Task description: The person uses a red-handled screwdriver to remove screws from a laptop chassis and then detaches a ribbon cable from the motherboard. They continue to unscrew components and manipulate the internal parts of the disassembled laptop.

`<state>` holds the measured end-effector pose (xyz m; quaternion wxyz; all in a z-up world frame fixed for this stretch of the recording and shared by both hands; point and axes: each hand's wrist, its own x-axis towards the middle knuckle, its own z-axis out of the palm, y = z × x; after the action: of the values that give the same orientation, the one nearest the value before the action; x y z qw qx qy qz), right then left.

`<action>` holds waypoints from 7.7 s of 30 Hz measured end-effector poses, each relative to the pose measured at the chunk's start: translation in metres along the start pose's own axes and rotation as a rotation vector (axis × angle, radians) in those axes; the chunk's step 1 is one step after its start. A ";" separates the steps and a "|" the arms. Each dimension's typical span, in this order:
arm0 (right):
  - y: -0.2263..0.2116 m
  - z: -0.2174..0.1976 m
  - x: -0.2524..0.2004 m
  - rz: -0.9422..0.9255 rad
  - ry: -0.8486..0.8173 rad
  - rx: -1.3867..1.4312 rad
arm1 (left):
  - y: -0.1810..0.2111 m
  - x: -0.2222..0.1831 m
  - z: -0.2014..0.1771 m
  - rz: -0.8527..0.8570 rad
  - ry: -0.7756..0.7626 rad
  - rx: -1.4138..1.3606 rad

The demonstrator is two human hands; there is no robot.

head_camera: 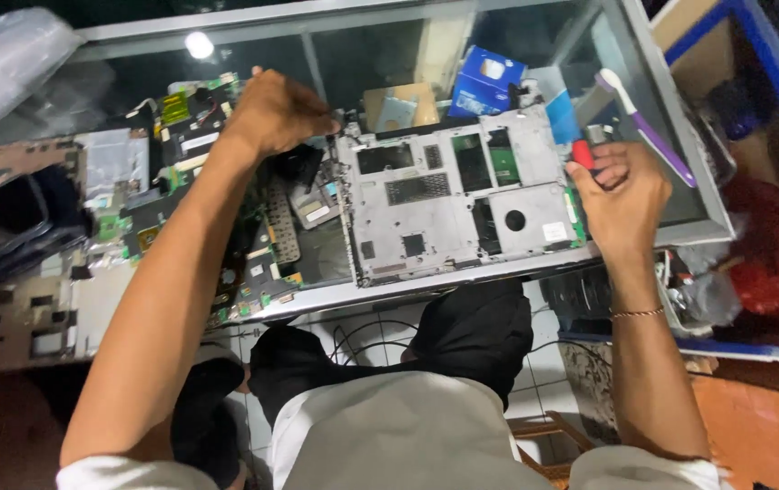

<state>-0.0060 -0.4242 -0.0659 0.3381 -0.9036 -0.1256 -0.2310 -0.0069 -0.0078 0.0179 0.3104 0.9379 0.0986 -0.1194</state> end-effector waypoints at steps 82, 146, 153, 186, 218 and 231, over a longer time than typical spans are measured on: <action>-0.006 0.001 -0.041 -0.262 0.188 0.030 | -0.045 -0.224 -0.014 -0.076 0.542 -0.105; -0.063 -0.011 -0.012 0.042 -0.177 0.808 | -0.029 -0.180 0.136 0.993 0.969 0.087; -0.054 -0.010 -0.016 0.103 -0.237 0.869 | -0.028 -0.162 0.125 0.990 0.822 0.089; -0.051 -0.026 -0.075 0.008 0.029 0.058 | -0.006 -0.098 0.065 0.868 -0.002 0.047; -0.057 -0.010 -0.040 -0.169 -0.128 0.223 | 0.116 -0.102 0.220 0.629 0.816 -0.100; -0.060 -0.008 -0.040 -0.179 -0.127 0.227 | 0.122 -0.101 0.225 0.635 0.848 0.024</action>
<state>-0.0661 -0.3882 -0.0471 0.4077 -0.8574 -0.2523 -0.1870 -0.1083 -0.2512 -0.0601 0.2536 0.8910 -0.0748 0.3690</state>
